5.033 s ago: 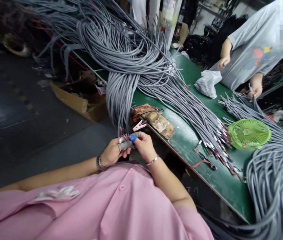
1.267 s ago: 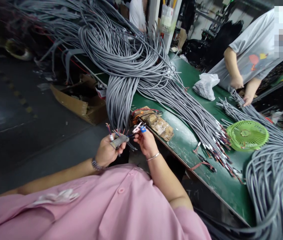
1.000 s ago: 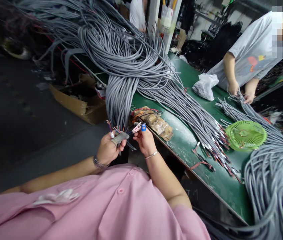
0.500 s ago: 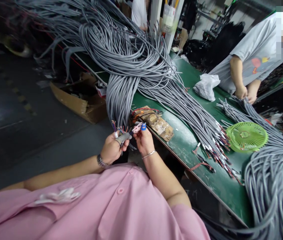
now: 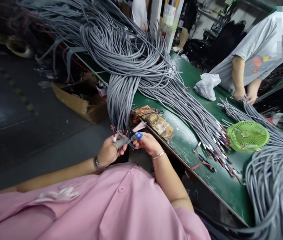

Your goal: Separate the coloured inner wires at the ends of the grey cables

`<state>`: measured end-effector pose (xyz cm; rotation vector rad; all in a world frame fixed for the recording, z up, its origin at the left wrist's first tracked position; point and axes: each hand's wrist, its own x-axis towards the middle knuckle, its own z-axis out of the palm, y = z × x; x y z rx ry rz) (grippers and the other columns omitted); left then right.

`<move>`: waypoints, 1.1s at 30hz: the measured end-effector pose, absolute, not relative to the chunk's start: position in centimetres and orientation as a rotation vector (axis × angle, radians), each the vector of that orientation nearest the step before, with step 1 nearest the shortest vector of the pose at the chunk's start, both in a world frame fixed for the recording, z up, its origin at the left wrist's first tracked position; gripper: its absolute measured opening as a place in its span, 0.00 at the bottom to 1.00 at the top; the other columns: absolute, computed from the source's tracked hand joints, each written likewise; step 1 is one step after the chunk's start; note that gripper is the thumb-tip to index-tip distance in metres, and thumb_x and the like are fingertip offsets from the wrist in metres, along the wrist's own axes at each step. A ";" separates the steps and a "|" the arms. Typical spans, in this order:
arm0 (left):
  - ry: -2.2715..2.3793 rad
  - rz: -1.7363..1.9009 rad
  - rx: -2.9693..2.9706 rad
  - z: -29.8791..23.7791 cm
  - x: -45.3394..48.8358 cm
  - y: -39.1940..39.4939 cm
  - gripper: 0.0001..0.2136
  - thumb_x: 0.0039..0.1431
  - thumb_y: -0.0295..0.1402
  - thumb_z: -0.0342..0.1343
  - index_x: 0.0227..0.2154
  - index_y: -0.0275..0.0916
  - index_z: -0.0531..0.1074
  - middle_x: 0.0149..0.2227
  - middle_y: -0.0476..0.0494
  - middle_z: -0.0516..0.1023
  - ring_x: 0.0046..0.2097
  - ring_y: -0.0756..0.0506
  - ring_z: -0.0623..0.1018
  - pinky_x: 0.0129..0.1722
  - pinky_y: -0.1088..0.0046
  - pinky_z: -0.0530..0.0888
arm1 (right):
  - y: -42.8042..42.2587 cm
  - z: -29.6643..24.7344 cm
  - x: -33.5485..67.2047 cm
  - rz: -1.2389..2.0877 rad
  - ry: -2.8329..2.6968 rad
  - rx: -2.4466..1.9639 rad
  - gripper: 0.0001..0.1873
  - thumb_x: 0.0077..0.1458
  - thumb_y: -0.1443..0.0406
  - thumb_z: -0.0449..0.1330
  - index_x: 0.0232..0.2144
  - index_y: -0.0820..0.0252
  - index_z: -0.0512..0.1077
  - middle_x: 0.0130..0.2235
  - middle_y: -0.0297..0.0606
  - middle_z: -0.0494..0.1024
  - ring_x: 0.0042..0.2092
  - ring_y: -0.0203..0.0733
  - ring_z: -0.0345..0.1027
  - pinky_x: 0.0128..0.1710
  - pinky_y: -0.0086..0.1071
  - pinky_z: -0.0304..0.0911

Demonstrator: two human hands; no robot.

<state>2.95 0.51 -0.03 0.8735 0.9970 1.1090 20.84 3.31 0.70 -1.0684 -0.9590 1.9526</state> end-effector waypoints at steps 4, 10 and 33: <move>0.963 1.101 0.930 -1.1 2.9 0.3 0.10 0.54 0.38 0.59 0.27 0.37 0.68 0.18 0.52 0.71 0.15 0.54 0.66 0.14 0.80 0.62 | 3.3 1.4 20.6 1.879 -1.036 -1.133 0.19 0.41 0.55 0.70 0.27 0.63 0.71 0.23 0.31 0.75 0.23 0.30 0.65 0.28 0.28 0.65; 0.947 0.960 1.025 -2.0 2.9 0.2 0.10 0.54 0.39 0.58 0.27 0.37 0.68 0.18 0.51 0.72 0.15 0.54 0.67 0.13 0.80 0.58 | 3.0 1.6 19.3 1.676 -1.100 -1.151 0.14 0.43 0.59 0.69 0.25 0.63 0.72 0.22 0.29 0.72 0.23 0.29 0.62 0.28 0.26 0.59; 0.903 1.174 0.764 -0.2 3.2 0.9 0.10 0.50 0.34 0.63 0.33 0.36 0.72 0.26 0.48 0.78 0.18 0.54 0.71 0.12 0.82 0.57 | 1.6 0.1 18.1 1.559 -0.905 -1.063 0.13 0.44 0.59 0.69 0.28 0.60 0.71 0.25 0.30 0.71 0.25 0.30 0.62 0.27 0.27 0.61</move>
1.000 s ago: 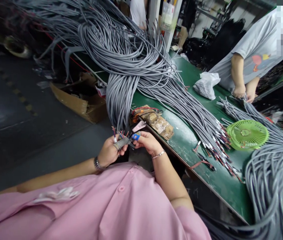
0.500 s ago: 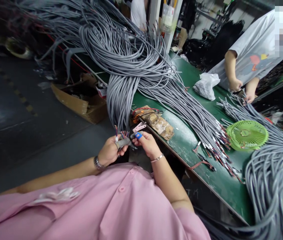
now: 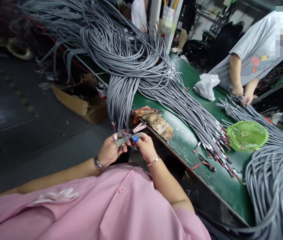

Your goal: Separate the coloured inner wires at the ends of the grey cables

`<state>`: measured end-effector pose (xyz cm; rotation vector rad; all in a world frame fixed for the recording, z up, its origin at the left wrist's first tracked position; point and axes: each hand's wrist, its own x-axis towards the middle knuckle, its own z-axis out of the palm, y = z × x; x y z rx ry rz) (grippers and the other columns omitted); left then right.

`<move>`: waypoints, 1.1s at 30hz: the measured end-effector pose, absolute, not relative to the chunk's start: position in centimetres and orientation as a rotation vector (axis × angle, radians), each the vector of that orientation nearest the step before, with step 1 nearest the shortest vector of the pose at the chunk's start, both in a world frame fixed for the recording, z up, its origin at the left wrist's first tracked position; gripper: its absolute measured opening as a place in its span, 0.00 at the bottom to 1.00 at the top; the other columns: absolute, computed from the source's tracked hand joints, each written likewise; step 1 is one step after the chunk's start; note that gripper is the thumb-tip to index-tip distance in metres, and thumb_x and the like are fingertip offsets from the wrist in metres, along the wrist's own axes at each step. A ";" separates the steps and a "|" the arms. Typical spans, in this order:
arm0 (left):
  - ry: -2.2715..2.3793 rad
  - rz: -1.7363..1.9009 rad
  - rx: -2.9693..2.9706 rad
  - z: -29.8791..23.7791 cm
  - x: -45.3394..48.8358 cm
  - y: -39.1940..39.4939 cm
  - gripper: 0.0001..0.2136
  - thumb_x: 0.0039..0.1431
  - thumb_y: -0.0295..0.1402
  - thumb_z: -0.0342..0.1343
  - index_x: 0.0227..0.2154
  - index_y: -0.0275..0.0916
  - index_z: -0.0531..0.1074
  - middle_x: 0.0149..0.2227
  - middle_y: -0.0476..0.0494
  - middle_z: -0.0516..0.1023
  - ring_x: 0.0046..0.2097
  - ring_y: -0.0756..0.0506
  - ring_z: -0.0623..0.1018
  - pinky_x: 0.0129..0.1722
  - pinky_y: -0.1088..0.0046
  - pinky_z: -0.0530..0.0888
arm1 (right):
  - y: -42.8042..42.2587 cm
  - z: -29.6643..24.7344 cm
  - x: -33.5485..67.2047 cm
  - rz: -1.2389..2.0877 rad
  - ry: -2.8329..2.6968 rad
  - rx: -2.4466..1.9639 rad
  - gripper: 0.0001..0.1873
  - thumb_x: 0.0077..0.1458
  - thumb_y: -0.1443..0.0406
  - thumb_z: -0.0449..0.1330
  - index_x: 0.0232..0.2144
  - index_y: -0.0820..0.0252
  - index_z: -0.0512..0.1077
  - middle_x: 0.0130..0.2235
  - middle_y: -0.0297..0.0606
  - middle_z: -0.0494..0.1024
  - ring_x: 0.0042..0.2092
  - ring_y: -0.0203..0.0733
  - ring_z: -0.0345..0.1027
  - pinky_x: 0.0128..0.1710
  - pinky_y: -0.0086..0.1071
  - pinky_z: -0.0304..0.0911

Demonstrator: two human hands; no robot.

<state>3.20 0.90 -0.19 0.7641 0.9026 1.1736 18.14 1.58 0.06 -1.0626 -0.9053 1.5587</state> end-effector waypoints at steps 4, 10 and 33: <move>0.739 1.048 0.742 -0.1 2.6 1.2 0.11 0.49 0.34 0.64 0.33 0.34 0.74 0.29 0.43 0.80 0.19 0.53 0.73 0.12 0.82 0.58 | 1.5 -0.2 18.1 1.646 -0.818 -1.015 0.16 0.43 0.58 0.70 0.26 0.61 0.69 0.24 0.29 0.71 0.24 0.29 0.60 0.27 0.27 0.60; 0.691 1.124 0.638 0.4 1.9 1.8 0.12 0.46 0.34 0.64 0.34 0.34 0.75 0.29 0.42 0.80 0.21 0.50 0.75 0.12 0.82 0.58 | 2.5 -0.7 18.5 1.704 -0.618 -0.977 0.20 0.45 0.51 0.67 0.29 0.61 0.71 0.27 0.32 0.73 0.25 0.31 0.62 0.29 0.28 0.65; 0.763 1.167 0.737 0.0 3.1 1.7 0.10 0.49 0.32 0.63 0.35 0.34 0.74 0.34 0.40 0.81 0.22 0.52 0.75 0.14 0.81 0.55 | 5.0 -0.7 17.7 1.622 -0.496 -0.962 0.29 0.51 0.40 0.55 0.33 0.60 0.73 0.28 0.37 0.74 0.30 0.36 0.66 0.32 0.30 0.66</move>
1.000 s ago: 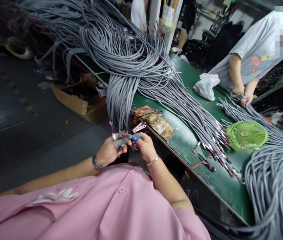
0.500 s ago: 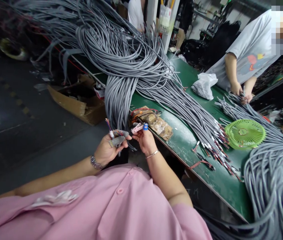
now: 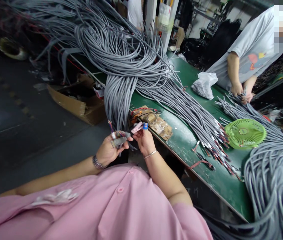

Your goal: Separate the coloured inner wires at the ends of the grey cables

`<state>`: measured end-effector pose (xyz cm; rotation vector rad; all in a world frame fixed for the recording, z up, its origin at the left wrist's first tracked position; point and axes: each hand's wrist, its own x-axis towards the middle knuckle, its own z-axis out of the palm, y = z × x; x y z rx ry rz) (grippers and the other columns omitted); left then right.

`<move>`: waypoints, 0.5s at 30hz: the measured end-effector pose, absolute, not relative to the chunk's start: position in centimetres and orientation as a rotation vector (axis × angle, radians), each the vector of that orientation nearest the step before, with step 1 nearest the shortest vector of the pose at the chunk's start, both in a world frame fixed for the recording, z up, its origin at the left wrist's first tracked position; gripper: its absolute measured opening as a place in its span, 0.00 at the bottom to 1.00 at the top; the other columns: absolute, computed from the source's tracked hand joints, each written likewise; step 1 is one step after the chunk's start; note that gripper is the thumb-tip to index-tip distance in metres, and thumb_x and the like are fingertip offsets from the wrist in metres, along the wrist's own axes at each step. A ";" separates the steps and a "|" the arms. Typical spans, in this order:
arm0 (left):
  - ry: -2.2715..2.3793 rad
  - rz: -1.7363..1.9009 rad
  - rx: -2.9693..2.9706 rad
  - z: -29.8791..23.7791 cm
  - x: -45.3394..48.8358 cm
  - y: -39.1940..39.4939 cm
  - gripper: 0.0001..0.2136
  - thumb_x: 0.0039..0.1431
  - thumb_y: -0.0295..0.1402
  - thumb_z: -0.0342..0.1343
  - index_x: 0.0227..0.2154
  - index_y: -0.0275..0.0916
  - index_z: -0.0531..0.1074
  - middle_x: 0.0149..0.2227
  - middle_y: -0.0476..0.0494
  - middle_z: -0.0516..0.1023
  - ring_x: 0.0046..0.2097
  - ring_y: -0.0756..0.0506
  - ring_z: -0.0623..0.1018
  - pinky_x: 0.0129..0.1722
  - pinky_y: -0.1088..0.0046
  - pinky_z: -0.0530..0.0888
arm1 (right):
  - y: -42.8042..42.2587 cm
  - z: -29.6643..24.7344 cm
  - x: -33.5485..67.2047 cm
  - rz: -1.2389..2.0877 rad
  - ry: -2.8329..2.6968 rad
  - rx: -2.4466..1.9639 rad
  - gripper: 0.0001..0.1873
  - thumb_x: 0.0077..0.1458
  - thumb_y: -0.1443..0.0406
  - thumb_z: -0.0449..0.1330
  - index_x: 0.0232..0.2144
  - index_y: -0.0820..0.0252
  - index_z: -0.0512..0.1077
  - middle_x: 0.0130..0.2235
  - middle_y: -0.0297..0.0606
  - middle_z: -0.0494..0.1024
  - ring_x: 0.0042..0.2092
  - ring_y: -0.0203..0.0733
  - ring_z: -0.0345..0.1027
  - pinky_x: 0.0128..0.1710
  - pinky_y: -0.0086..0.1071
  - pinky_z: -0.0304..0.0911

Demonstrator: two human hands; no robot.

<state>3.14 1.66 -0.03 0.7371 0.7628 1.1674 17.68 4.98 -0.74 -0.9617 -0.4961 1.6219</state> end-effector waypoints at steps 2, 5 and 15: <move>0.760 1.170 0.732 0.0 3.0 1.5 0.10 0.49 0.32 0.63 0.35 0.35 0.74 0.34 0.41 0.81 0.22 0.51 0.75 0.14 0.81 0.55 | 4.7 -1.1 18.0 1.682 -0.446 -0.953 0.32 0.52 0.38 0.51 0.32 0.60 0.72 0.29 0.38 0.74 0.29 0.37 0.66 0.31 0.31 0.67; 0.748 1.163 0.736 0.0 2.6 1.2 0.10 0.48 0.32 0.63 0.34 0.35 0.74 0.33 0.41 0.81 0.21 0.52 0.74 0.14 0.81 0.55 | 4.3 -1.5 18.6 1.716 -0.401 -0.953 0.32 0.53 0.38 0.49 0.32 0.59 0.71 0.31 0.38 0.75 0.29 0.36 0.67 0.31 0.30 0.67; 0.711 0.889 0.831 -0.8 2.6 0.4 0.13 0.53 0.36 0.61 0.39 0.34 0.77 0.40 0.33 0.81 0.34 0.45 0.80 0.26 0.76 0.71 | 1.8 -1.7 20.1 1.637 -0.427 -0.985 0.20 0.53 0.50 0.60 0.35 0.61 0.74 0.35 0.39 0.78 0.28 0.33 0.69 0.29 0.28 0.67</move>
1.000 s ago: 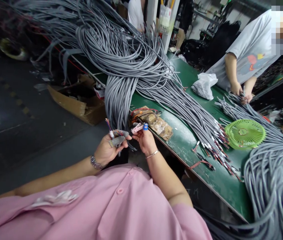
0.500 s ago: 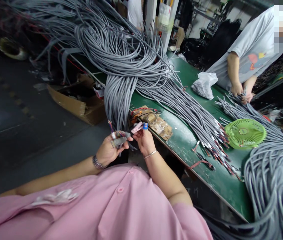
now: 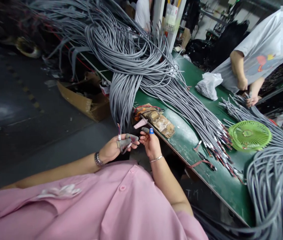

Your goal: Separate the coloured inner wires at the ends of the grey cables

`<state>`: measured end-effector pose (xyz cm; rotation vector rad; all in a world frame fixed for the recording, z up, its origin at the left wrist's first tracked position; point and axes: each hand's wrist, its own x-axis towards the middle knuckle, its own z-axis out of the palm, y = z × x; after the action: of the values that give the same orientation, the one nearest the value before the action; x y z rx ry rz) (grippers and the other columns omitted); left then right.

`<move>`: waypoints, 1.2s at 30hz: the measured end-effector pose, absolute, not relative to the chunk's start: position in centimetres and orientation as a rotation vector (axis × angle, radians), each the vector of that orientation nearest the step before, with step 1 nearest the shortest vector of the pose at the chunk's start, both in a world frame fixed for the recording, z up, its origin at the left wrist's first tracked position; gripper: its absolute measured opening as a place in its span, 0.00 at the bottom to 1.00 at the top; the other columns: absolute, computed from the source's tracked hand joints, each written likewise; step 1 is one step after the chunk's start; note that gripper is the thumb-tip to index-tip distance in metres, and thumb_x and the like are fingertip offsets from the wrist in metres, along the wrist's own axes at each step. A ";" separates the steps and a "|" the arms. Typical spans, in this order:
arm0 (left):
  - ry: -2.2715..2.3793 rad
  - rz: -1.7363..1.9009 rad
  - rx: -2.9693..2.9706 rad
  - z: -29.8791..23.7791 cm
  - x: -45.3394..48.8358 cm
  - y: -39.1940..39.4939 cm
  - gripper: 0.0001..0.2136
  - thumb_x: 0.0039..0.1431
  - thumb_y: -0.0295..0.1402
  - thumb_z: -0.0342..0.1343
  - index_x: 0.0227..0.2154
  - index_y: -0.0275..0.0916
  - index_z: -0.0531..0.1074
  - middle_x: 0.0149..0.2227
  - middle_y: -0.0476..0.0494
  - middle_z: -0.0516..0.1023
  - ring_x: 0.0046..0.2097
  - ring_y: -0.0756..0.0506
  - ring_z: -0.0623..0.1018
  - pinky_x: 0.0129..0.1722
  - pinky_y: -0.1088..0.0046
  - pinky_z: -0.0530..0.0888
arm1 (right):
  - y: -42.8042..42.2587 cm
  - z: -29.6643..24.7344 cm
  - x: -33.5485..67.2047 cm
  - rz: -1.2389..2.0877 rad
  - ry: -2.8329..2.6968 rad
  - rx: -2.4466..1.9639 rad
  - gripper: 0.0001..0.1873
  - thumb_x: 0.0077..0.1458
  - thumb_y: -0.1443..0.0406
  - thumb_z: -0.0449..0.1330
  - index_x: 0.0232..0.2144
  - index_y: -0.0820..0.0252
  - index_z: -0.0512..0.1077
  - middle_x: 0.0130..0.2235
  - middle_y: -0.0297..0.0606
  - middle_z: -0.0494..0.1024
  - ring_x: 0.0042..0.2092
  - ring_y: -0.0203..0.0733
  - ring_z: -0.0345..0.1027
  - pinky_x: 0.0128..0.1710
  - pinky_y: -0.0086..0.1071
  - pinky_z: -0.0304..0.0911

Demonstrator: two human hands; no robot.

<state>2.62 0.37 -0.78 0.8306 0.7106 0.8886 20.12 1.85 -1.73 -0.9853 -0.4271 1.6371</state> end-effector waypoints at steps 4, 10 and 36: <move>0.663 0.985 0.804 -0.7 2.5 0.2 0.14 0.52 0.35 0.62 0.40 0.33 0.78 0.47 0.31 0.79 0.46 0.39 0.78 0.41 0.69 0.74 | 0.6 -2.0 20.8 1.543 -0.541 -1.005 0.17 0.49 0.58 0.65 0.41 0.58 0.74 0.43 0.40 0.79 0.37 0.37 0.74 0.33 0.29 0.69; 0.733 1.074 0.755 -1.2 0.9 -0.2 0.13 0.52 0.36 0.61 0.38 0.33 0.77 0.34 0.36 0.80 0.22 0.51 0.75 0.16 0.80 0.61 | -1.2 -3.7 21.2 1.424 -0.758 -1.206 0.18 0.50 0.58 0.63 0.44 0.57 0.73 0.32 0.33 0.78 0.17 0.27 0.57 0.18 0.25 0.59; 0.894 0.822 1.205 -0.4 -0.3 -3.5 0.09 0.53 0.37 0.60 0.33 0.37 0.72 0.29 0.46 0.78 0.31 0.48 0.77 0.33 0.73 0.73 | -2.9 1.7 17.4 1.367 -1.341 -1.120 0.09 0.45 0.61 0.63 0.26 0.60 0.69 0.24 0.28 0.67 0.25 0.31 0.57 0.27 0.27 0.56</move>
<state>-0.33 -3.47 -0.36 1.2045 0.8936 0.8220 17.42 -2.94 1.66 -1.1200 -1.3410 1.3672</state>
